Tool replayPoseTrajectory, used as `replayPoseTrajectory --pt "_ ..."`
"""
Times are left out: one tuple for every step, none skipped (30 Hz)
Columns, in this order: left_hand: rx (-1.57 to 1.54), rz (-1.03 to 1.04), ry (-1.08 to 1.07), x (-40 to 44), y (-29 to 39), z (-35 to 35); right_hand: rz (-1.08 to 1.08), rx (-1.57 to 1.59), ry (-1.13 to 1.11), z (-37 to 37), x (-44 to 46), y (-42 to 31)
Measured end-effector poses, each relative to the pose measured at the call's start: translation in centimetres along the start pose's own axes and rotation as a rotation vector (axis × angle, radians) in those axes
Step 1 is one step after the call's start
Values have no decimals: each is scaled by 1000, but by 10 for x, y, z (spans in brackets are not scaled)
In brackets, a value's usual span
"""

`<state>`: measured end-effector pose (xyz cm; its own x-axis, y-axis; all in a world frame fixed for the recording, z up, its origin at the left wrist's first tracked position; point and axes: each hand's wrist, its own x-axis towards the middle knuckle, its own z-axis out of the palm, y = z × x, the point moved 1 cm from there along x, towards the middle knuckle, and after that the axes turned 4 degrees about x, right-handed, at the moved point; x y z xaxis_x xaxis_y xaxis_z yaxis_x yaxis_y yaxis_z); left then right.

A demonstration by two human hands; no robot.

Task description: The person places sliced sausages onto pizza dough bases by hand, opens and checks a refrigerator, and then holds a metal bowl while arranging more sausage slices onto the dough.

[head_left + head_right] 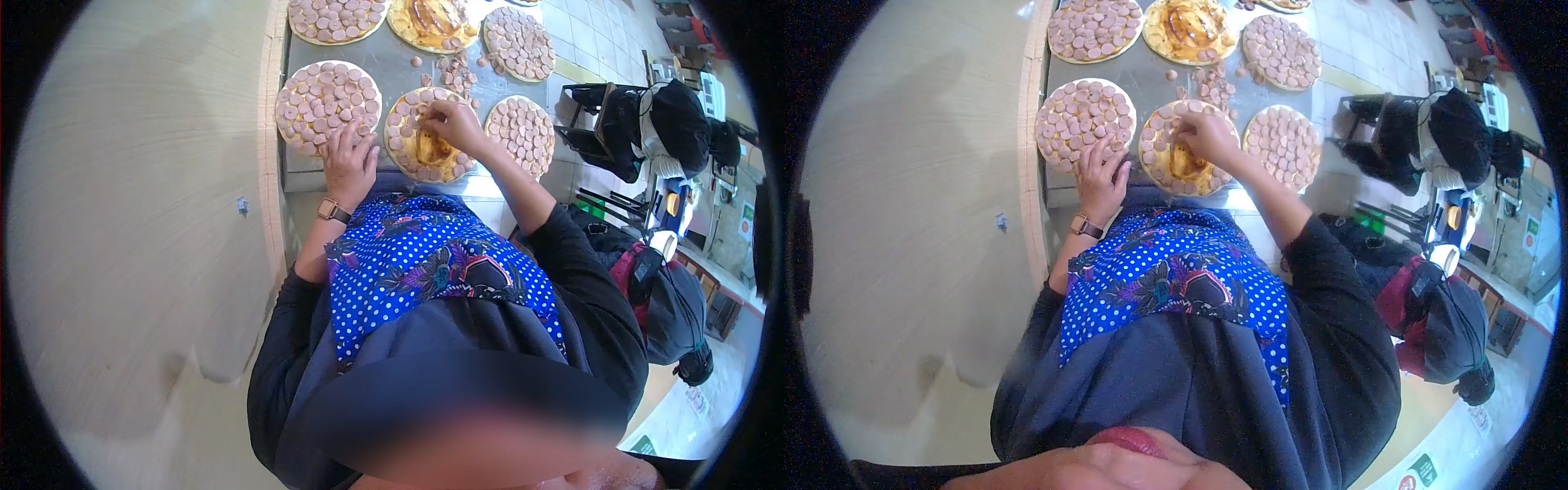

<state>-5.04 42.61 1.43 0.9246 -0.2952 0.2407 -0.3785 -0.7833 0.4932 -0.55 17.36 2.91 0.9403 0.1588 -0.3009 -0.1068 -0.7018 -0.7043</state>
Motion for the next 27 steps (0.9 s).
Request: replayPoseTrajectory --pt "1 0 -1 -1 0 0 0 2 0 4 1 0" --pt "4 3 0 -1 -1 0 -73 -97 79 7 2 2" --pt "6 6 1 -2 -2 0 -145 -197 159 9 3 3" --pt "6 6 0 -3 -2 0 -144 -196 159 12 3 6" --pt "6 -5 -10 -4 -2 -1 -152 -198 152 14 3 8" --pt "5 -15 -19 -4 -3 -1 -159 -202 146 15 4 11" --pt "2 -10 -16 -5 -3 0 -158 -206 152 16 3 13" --pt "12 -14 -16 -6 -3 1 -193 -203 165 18 3 16" --pt "21 -17 -15 -7 -3 2 -228 -201 178 18 2 18" --pt "17 -12 -13 -6 -3 1 -226 -204 183 14 7 26" --pt "12 -23 -19 -6 -3 0 -161 -147 269 2 16 38" --pt "9 -35 -24 -6 -4 0 -98 -90 354 -11 24 52" --pt "7 -35 -24 -7 -5 0 -47 -150 404 -30 29 64" --pt "13 -36 -23 -7 -6 0 -218 -431 556 -51 38 80" --pt "20 -37 -27 -8 -7 0 -191 -586 544 -68 41 86" --pt "20 -34 -27 -8 -8 0 -165 -741 531 -83 43 93" --pt "34 -17 -21 -8 -8 0 -166 -743 534 -95 48 100" --pt "48 -4 -20 -9 -8 -1 -232 -849 452 -102 53 111" --pt "48 -6 -22 -9 -7 -1 -300 -952 368 -105 57 113" --pt "33 -21 -35 -10 -8 -2 -209 -1077 218 -107 63 116" --pt "19 -34 -44 -10 -9 -3 -212 -1076 220 -108 67 118" --pt "21 -36 -43 -10 -8 -4 -330 -1073 245 -111 69 120" --pt "32 -36 -39 -10 -7 -4 -446 -1068 269 -112 70 122" --pt "43 -35 -36 -10 -6 -5 -446 -1067 268 -111 70 117" --pt "42 -36 -37 -9 -6 -6 -319 -873 234 -108 71 112" --pt "40 -39 -44 -9 -6 -6 -195 -681 198 -107 71 108" --pt "37 -43 -51 -8 -6 -6 -197 -681 194 -107 73 110"
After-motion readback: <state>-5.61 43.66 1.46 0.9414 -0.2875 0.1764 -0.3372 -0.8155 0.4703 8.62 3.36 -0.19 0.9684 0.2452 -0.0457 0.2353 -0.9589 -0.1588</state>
